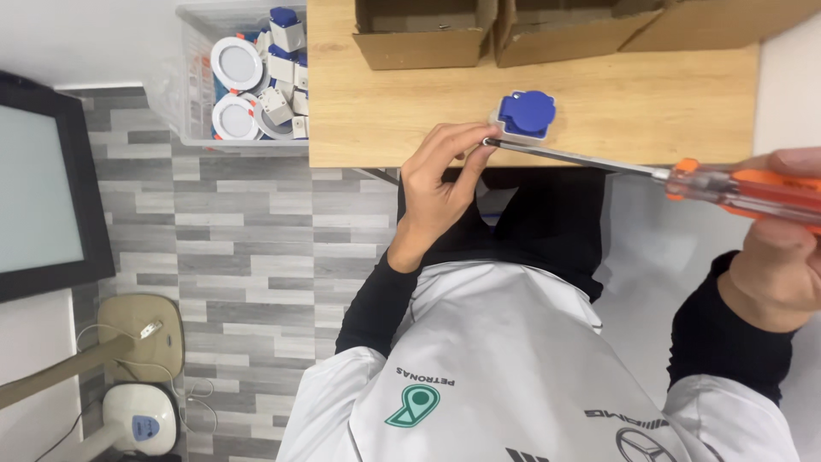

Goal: The person assembles an electrical socket by fitting a blue inner component into a white housing and securing it with a screwdriver.

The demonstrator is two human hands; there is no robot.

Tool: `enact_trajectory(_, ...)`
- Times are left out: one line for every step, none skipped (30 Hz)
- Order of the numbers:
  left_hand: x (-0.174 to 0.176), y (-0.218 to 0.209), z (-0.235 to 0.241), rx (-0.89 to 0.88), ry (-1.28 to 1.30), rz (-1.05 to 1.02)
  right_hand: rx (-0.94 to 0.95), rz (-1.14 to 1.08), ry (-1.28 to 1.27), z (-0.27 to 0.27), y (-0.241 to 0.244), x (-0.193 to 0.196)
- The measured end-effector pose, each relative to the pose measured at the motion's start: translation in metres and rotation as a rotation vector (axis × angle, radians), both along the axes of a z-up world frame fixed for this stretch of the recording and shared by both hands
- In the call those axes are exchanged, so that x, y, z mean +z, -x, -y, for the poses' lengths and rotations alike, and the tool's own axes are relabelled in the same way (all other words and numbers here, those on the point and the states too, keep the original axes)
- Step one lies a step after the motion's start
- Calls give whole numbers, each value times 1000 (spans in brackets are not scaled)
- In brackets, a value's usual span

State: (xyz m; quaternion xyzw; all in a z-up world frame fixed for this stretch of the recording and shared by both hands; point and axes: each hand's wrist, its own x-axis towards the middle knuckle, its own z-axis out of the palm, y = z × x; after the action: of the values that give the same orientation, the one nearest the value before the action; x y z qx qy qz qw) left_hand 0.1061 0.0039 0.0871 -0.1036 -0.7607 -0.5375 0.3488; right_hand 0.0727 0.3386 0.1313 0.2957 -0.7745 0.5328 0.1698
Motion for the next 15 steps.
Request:
enact_trajectory(-1,-2,-2,-8,1,-2,-8,-2,1,-6,-1,-2)
enact_trajectory(-1,-2,-4,2,43,-15,15,-63,-7,-12,0,-3)
enact_trajectory(-1,-2,-5,12,86,-28,37,-124,-15,-17,1,-5)
enact_trajectory(-1,-2,-7,6,89,-29,32,-125,-13,-14,1,-3)
enact_trajectory(0,-1,-8,18,109,-34,29,-153,3,-12,0,-1)
enact_trajectory(-1,-3,-10,29,128,-31,27,-174,17,-10,-2,1)
enact_trajectory(-4,-2,-12,22,130,-24,21,-166,19,-9,-5,2)
enact_trajectory(-7,-1,-13,27,138,-23,14,-136,11,-9,-8,3)
enact_trajectory(-10,-1,-15,32,146,-23,8,-106,4,-8,-11,5)
enact_trajectory(-9,0,-16,29,149,-27,5,-110,7,-7,-8,10)
enact_trajectory(-8,0,-17,29,171,-21,60,-105,10,-5,-6,14)
enact_trajectory(-9,-1,-19,28,191,-9,114,-94,11,-4,-6,18)
enact_trajectory(-7,3,-18,24,192,-8,110,-92,12,-4,2,17)
enact_trajectory(-7,3,-19,13,220,-17,173,-100,34,-5,7,15)
enact_trajectory(-6,2,-20,2,249,-26,236,-108,58,-7,11,13)
